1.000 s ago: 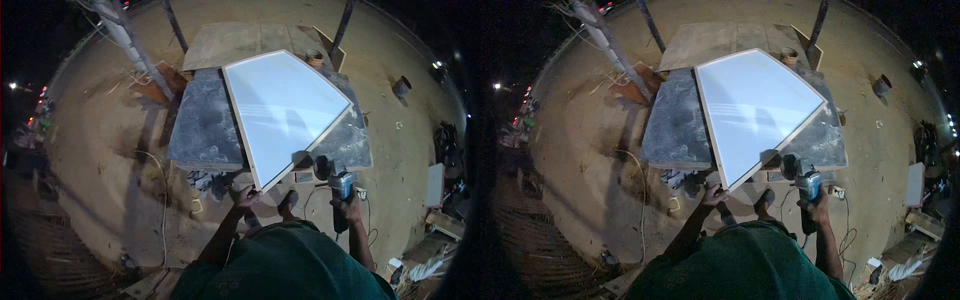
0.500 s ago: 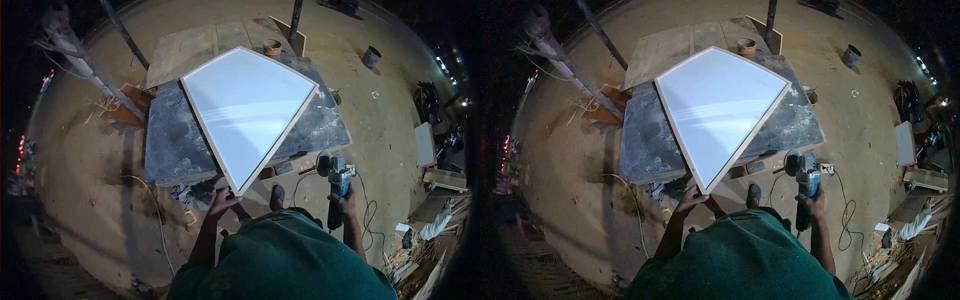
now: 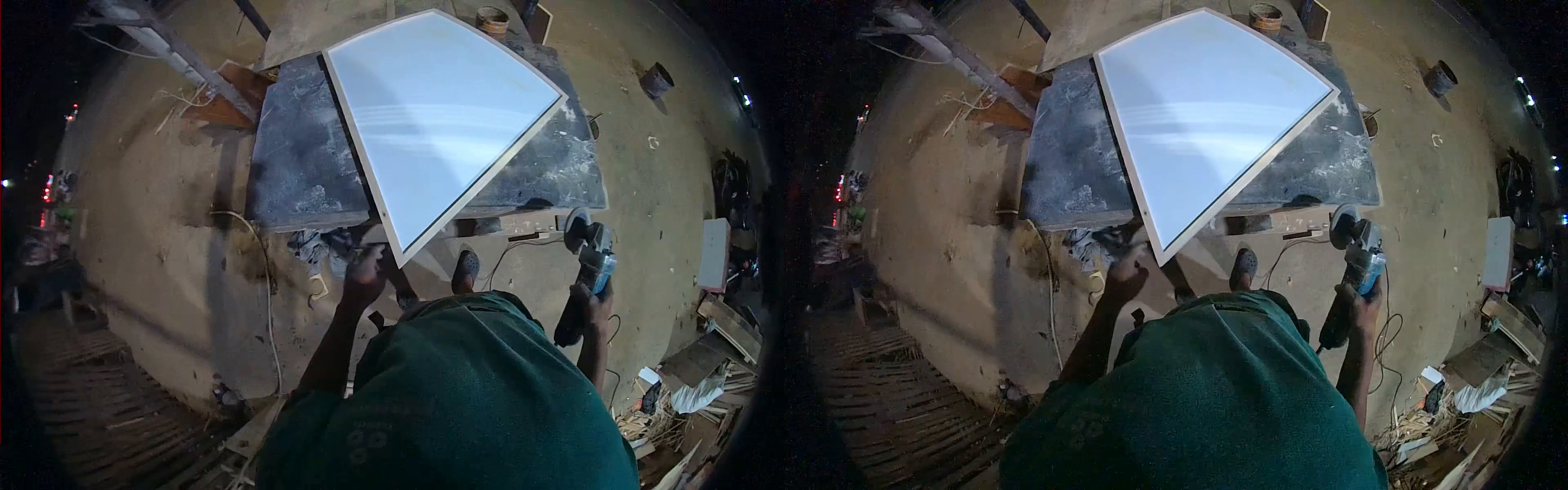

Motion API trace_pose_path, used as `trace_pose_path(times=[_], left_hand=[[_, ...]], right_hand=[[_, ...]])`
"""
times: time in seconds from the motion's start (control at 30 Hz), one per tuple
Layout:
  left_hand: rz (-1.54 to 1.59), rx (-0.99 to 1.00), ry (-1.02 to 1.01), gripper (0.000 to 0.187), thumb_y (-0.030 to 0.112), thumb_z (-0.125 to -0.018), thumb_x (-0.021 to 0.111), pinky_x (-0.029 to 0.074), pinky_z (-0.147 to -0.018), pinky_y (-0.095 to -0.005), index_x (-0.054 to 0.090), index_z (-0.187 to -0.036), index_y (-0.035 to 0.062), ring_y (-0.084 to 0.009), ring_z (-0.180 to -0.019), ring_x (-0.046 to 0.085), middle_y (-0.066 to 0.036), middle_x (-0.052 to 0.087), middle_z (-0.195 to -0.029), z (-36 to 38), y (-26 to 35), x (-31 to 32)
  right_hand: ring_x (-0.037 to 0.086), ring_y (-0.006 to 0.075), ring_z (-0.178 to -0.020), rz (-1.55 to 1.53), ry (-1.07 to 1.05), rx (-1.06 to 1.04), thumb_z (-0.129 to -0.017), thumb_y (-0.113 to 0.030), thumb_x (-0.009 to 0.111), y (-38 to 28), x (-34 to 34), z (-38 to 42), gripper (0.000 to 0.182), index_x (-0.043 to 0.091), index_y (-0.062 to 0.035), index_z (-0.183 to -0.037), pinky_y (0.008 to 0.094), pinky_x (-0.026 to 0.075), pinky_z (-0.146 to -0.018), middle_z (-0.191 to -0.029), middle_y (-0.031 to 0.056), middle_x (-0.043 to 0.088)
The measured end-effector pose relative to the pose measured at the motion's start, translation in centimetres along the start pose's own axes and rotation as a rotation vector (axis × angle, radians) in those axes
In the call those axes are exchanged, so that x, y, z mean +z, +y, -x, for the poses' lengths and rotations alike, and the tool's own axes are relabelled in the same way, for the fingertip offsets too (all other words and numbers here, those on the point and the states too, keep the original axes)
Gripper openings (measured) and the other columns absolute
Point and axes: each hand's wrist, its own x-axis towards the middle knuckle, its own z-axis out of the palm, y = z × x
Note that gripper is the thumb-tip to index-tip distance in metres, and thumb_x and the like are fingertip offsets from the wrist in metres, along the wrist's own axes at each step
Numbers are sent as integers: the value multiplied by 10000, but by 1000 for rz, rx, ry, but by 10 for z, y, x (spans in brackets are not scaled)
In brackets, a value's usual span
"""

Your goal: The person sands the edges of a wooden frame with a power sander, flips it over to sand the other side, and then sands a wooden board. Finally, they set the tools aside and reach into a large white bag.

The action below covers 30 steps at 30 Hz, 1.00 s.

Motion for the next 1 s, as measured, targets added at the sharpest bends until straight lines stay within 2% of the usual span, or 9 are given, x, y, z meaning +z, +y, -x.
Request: trace_pose_path(times=[0.1,0.17,0.3,0.47,0.57,0.7,0.73,0.83,1.0], left_hand=[[70,-132,330,308,185,-801,592,461,-801,-437,578,-1071,38,-378,-888,586,-199,613,-961,-25,23,-25],[26,130,509,312,218,-815,598,471,-804,-410,581,-1078,50,-354,-920,596,-191,621,-978,-51,46,-29],[-63,123,98,470,306,-858,572,367,-940,-498,479,-1247,61,-388,-1130,479,-188,516,-1229,-100,115,20],[-845,341,296,580,234,-779,614,368,-920,-434,436,-1295,39,-253,-1037,483,-82,533,-1044,-142,163,76],[-845,457,400,598,213,-748,602,388,-877,-397,438,-1300,48,-230,-961,476,-63,508,-945,-158,140,89],[-667,440,360,619,152,-747,606,273,-982,-579,417,-1332,86,-336,-1172,405,-141,484,-1214,-142,153,54],[-573,414,225,695,102,-738,607,133,-1008,-688,349,-1384,114,-389,-1340,205,-164,252,-1453,-146,147,59],[-563,354,11,775,71,-719,616,74,-1020,-702,280,-1416,118,-401,-1382,49,-145,50,-1518,-144,152,44],[-516,419,-9,805,33,-691,636,122,-1010,-702,284,-1412,106,-418,-1362,114,-164,149,-1484,-141,160,18]], right_hand=[[600,197,-678,-19,13,4,-655,-122,665,0,3,2,451,509,-4,-1061,323,495,-634,-805,89,596],[601,195,-683,-34,10,14,-666,-127,664,1,4,3,446,505,-4,-1064,321,495,-632,-809,88,596],[606,193,-691,-42,-27,17,-691,-140,668,9,2,1,453,490,-3,-1085,316,495,-626,-817,88,593],[602,189,-692,-155,-49,-40,-696,-152,675,17,-3,4,449,495,-16,-1084,314,494,-630,-811,83,590],[600,191,-687,-122,4,-43,-683,-145,675,12,-6,7,456,496,-20,-1084,315,494,-634,-807,79,587],[610,204,-691,-67,42,-1,-664,-134,673,11,-12,10,482,487,-20,-1094,319,494,-638,-809,87,590],[610,204,-691,-75,47,-6,-664,-134,673,10,-13,10,482,487,-20,-1094,319,494,-638,-809,87,590],[615,196,-699,-90,47,-27,-680,-137,662,16,-20,11,465,486,-23,-1095,311,493,-633,-807,91,598],[626,219,-721,-171,80,45,-685,-104,671,27,-27,10,518,458,-7,-1147,321,504,-641,-849,102,589]])
